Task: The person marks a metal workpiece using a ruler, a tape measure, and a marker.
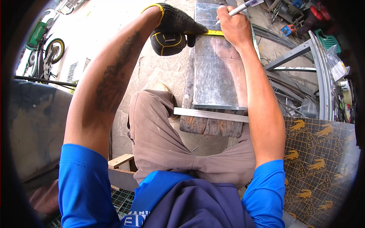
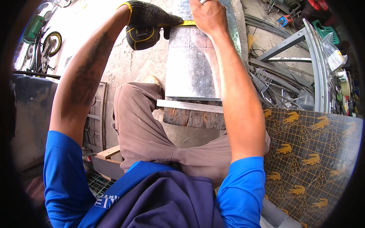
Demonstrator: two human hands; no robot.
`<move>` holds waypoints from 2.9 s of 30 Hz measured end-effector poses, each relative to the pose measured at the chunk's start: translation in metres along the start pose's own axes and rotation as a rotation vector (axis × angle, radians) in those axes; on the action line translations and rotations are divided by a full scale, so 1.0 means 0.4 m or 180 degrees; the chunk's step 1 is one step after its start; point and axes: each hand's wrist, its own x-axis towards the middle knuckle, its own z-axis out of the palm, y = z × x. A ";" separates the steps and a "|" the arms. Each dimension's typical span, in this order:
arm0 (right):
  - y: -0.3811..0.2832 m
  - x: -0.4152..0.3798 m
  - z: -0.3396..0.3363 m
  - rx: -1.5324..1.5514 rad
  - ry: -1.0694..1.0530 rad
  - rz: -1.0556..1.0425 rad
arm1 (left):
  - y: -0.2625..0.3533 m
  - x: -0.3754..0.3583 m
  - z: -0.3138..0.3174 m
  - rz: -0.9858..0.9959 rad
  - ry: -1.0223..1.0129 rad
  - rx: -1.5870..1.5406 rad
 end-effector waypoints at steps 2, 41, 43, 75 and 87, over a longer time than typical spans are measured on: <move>0.002 0.000 0.005 0.0001 0.0005 -0.0053 | -0.009 0.006 0.003 0.0102 -0.0030 -0.0067; -0.013 -0.006 0.001 0.0099 -0.0226 0.0011 | 0.024 -0.026 0.005 -0.0148 0.0152 0.0029; -0.012 -0.005 0.002 0.0110 -0.0230 0.0015 | 0.015 -0.021 0.004 -0.0036 0.0164 0.0073; -0.020 -0.009 0.005 -0.0207 -0.0119 0.0060 | 0.023 -0.003 0.011 -0.0322 0.0059 -0.0037; -0.032 -0.011 0.003 -0.0047 -0.0206 0.0092 | 0.012 -0.008 0.009 -0.0106 0.0094 -0.0002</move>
